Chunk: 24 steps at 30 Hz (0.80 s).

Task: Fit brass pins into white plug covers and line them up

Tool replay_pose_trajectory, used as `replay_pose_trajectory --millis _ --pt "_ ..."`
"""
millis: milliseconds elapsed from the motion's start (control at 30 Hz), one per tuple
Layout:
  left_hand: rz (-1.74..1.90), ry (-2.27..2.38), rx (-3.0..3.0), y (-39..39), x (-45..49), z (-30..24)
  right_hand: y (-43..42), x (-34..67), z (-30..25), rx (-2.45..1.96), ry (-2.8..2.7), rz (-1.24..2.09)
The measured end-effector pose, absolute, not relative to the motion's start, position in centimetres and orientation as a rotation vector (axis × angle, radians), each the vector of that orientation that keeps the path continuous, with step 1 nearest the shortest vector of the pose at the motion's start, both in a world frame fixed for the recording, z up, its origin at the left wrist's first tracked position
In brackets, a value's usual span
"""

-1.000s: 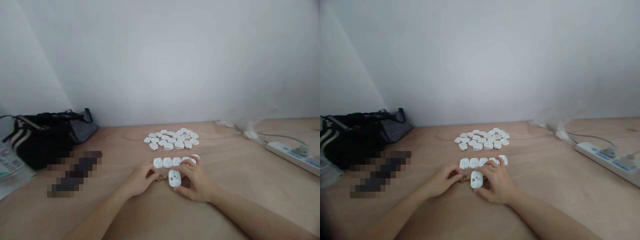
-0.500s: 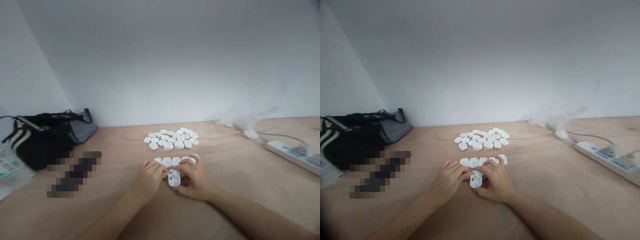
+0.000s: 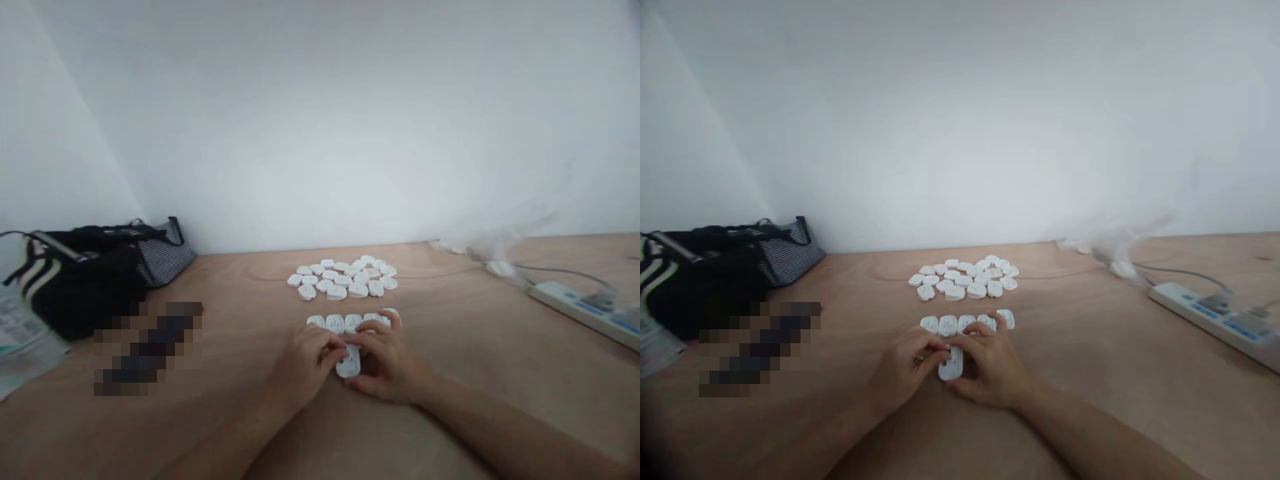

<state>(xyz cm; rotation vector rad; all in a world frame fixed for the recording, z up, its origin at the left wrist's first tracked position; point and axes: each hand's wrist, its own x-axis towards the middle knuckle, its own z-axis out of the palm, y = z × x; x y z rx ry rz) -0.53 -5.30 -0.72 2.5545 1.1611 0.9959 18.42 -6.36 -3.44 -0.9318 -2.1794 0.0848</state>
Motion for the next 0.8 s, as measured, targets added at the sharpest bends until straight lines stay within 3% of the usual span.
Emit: replay_pose_trajectory --millis 167,467,800 --pt "1.136 1.224 2.382 -5.1 -1.0 -0.8 -6.5 18.4 -3.4 -0.917 -2.196 0.097" --pt "0.827 0.974 2.668 -4.4 -2.0 -0.9 -6.1 19.2 -3.3 -0.915 -2.151 0.111" --pt "0.845 1.055 2.738 -4.4 -1.8 -1.3 -5.7 21.3 -2.3 -1.077 -2.16 0.12"
